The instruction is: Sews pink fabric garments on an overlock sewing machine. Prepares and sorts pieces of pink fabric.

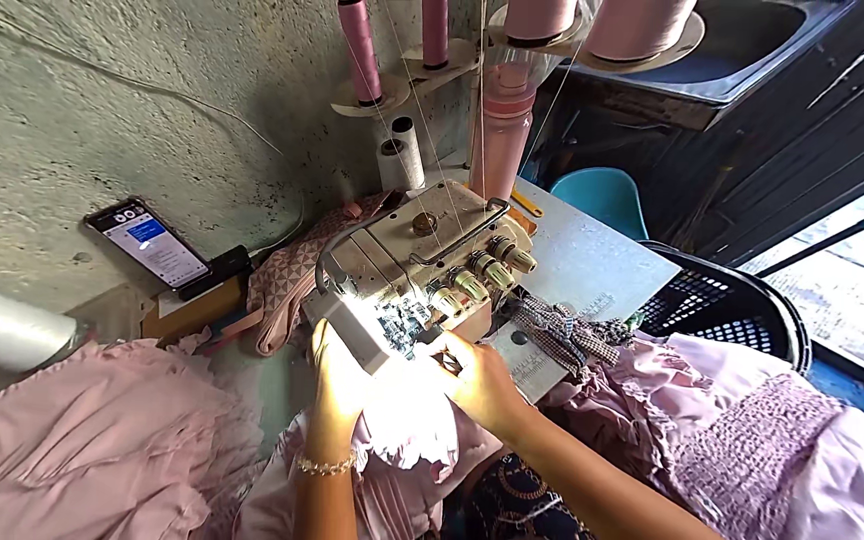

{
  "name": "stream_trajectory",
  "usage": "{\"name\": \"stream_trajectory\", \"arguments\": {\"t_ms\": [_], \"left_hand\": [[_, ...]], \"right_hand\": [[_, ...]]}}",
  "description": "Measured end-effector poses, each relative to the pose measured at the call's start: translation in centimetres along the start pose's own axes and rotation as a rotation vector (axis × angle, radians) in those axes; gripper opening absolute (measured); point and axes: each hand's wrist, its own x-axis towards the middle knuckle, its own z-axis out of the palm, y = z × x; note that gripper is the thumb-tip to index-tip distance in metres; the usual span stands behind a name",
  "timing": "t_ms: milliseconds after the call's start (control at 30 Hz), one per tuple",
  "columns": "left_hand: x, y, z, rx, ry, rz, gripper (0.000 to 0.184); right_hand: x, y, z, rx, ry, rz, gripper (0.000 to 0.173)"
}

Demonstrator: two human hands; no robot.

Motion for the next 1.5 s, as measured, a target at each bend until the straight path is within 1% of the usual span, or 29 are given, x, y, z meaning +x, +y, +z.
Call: {"name": "stream_trajectory", "arguments": {"t_ms": [67,133,167,233,267,300,367,400,433,500,533,600,633,700,800,867,900,967,1033,1067,1100,1133,1167,1200,1267,1333,1367,1433,1500], "left_hand": [[0.3,1.3,-0.4,0.219,-0.031,0.003,0.058],[0.1,1.5,-0.3,0.331,-0.047,0.046,0.062],[-0.3,1.5,-0.1,0.348,-0.029,0.067,0.063],[-1.2,1.4,0.4,0.399,0.078,0.134,0.057],[-1.5,1.5,0.5,0.403,0.133,0.135,0.052],[-1.8,1.5,0.5,0.377,0.169,0.107,0.048],[-2.0,0.9,0.4,0.241,0.227,0.083,0.04],[-2.0,0.3,0.4,0.134,0.241,0.096,0.033],[-1.8,-0.5,0.4,0.005,0.241,0.154,0.026],[-1.5,-1.1,0.5,-0.238,0.175,0.242,0.022],[-1.4,-0.7,0.5,-0.254,0.145,0.233,0.023],[-1.4,0.0,0.1,-0.073,0.09,0.211,0.034],[-1.3,0.1,0.0,0.027,0.064,0.233,0.037],[-1.0,0.1,-0.7,0.148,-0.015,0.289,0.033],[0.4,0.1,-2.6,0.165,-0.226,0.326,0.026],[1.8,1.2,-3.9,0.207,-0.397,0.259,0.02],[2.5,1.4,-4.3,0.225,-0.419,0.241,0.016],[3.4,0.8,-4.9,0.301,-0.363,0.194,0.01],[3.5,-0.6,-5.3,0.439,-0.197,0.195,0.022],[3.5,-1.2,-5.3,0.46,-0.125,0.207,0.025],[3.4,-1.5,-5.2,0.425,-0.09,0.233,0.029],[3.3,-1.4,-5.0,0.368,-0.102,0.264,0.035],[3.2,-1.0,-4.6,0.313,-0.141,0.278,0.037],[3.1,-0.7,-4.0,0.294,-0.179,0.285,0.032],[3.0,-0.5,-3.0,0.314,-0.193,0.327,0.026],[2.7,-0.1,-2.6,0.383,-0.161,0.405,0.021],[2.6,0.0,-2.4,0.449,-0.146,0.437,0.023],[2.5,0.2,-2.4,0.549,-0.149,0.477,0.034],[2.7,0.0,-2.3,0.576,-0.124,0.499,0.034]], "right_hand": [[0.0,0.0,-0.1,0.004,-0.01,0.008,0.019],[-0.1,0.1,0.1,0.004,0.001,0.003,0.02],[-0.1,0.2,0.1,0.002,0.008,-0.002,0.02],[-0.2,0.3,0.2,0.004,0.006,-0.008,0.021],[-0.2,0.3,0.2,0.006,0.002,-0.011,0.021],[-0.2,0.2,0.1,0.009,-0.002,-0.011,0.021],[-0.2,0.2,0.0,0.003,-0.005,-0.016,0.021],[-0.2,0.3,0.0,0.0,-0.003,-0.02,0.02],[-0.2,0.4,0.1,0.001,0.005,-0.028,0.019],[-0.3,0.8,0.2,0.014,0.009,-0.026,0.015],[-0.4,0.8,0.1,0.025,-0.001,-0.019,0.014],[-0.5,0.6,-0.1,0.047,-0.023,0.001,0.012],[-0.5,0.5,-0.1,0.062,-0.032,0.01,0.012],[-0.4,0.2,-0.2,0.085,-0.048,0.017,0.011],[-0.4,0.1,-0.2,0.127,-0.046,-0.002,0.008],[-0.4,0.1,-0.1,0.14,-0.037,-0.009,0.008],[-0.3,0.1,0.0,0.145,-0.033,-0.009,0.008],[-0.2,0.2,0.0,0.155,-0.036,-0.012,0.008],[-0.3,0.3,-0.2,0.138,-0.048,-0.021,0.009],[-0.3,0.4,-0.2,0.119,-0.047,-0.026,0.009],[-0.3,0.4,-0.3,0.099,-0.049,-0.031,0.01],[-0.2,0.4,-0.4,0.075,-0.054,-0.036,0.01],[-0.1,0.4,-0.5,0.048,-0.052,-0.049,0.01],[-0.1,0.5,-0.6,0.02,-0.045,-0.071,0.011],[-0.1,0.5,-1.1,-0.043,-0.025,-0.14,0.015],[-0.2,0.2,-1.7,-0.081,0.0,-0.212,0.017],[-0.2,0.0,-1.9,-0.067,0.006,-0.245,0.017],[-0.4,-0.6,-2.1,-0.029,-0.014,-0.279,0.015],[-0.4,-0.9,-1.8,-0.025,-0.044,-0.278,0.014]]}}
